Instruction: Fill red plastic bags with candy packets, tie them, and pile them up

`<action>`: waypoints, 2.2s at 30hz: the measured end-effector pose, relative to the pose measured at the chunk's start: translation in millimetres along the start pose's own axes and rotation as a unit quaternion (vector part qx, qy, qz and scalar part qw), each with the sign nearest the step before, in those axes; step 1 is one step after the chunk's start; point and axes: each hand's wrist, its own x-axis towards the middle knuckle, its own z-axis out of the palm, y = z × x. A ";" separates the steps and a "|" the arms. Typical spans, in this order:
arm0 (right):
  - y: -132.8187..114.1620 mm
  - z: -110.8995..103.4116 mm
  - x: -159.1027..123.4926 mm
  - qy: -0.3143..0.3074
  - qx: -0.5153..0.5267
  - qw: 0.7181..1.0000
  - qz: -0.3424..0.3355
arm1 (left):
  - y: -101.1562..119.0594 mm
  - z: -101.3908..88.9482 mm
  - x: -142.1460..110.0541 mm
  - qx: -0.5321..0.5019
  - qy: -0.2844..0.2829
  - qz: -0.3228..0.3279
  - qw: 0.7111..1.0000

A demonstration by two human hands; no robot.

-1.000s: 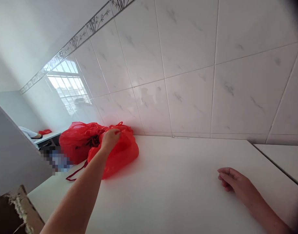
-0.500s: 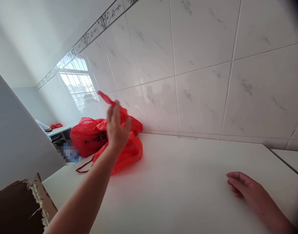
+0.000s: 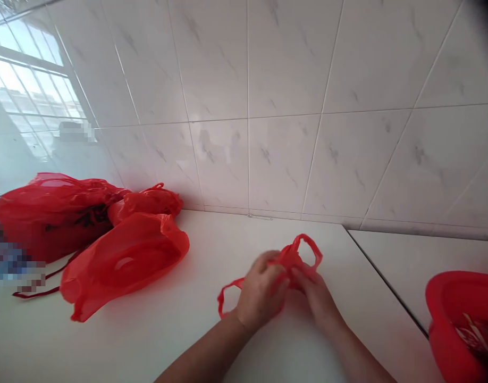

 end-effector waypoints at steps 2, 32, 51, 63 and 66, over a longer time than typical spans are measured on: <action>-2.4 -4.8 -0.3 -0.007 0.049 0.998 0.040 | -10.7 -1.7 -1.9 0.001 0.081 -0.102 0.991; -8.8 -50.7 20.0 0.071 0.177 0.971 0.146 | -68.7 -67.1 0.9 -0.197 0.277 -0.312 0.887; -89.9 14.1 -25.9 -0.005 -0.327 0.932 -0.159 | -27.6 -12.5 9.1 -0.185 0.086 -0.321 0.925; -36.6 -38.9 4.2 -0.015 -0.593 0.804 0.048 | -60.4 -85.4 -1.7 -0.105 0.157 -0.376 0.907; -49.6 -32.7 2.5 -0.020 -0.589 0.806 0.052 | -25.3 -89.7 0.0 -0.010 0.170 -0.228 0.959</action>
